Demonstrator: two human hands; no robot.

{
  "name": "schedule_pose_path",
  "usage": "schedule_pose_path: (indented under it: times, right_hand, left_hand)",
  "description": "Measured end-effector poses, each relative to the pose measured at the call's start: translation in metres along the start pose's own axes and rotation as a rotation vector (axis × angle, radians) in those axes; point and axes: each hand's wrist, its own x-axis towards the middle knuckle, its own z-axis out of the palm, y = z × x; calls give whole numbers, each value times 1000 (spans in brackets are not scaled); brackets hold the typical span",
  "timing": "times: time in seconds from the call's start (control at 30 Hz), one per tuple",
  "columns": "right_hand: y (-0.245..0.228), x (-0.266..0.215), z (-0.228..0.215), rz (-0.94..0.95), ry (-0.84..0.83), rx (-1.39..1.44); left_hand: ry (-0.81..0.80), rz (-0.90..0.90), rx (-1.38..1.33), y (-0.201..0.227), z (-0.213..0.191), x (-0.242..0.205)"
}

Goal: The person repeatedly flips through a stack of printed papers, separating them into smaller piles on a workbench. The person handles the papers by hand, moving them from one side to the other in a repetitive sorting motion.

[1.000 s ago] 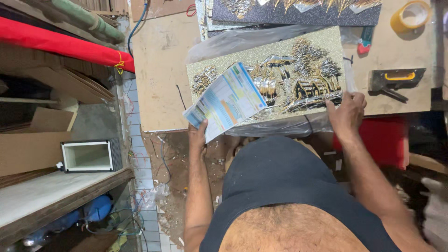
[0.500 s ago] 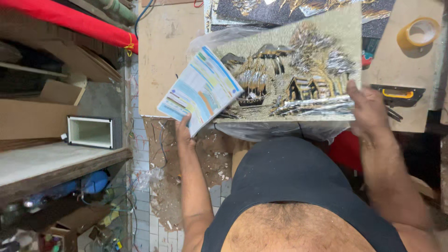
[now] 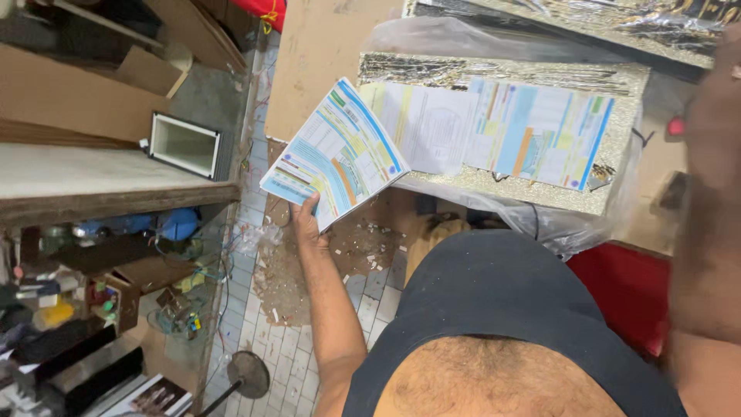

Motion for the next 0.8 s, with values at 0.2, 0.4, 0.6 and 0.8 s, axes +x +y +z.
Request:
schedule_pose_path:
  times: [0.2, 0.4, 0.6, 0.8]
  right_hand:
    - [-134, -41, 146, -591, -316, 140]
    - [-196, -72, 208, -754, -450, 35]
    - [-187, -74, 233, -686, -392, -65]
    - [-218, -81, 241, -744, -328, -113]
  left_hand:
    - [168, 27, -102, -2, -20, -22]
    - [229, 92, -149, 11, -45, -38]
    - [358, 4, -166, 9, -67, -45]
    - [316, -43, -198, 7, -81, -19]
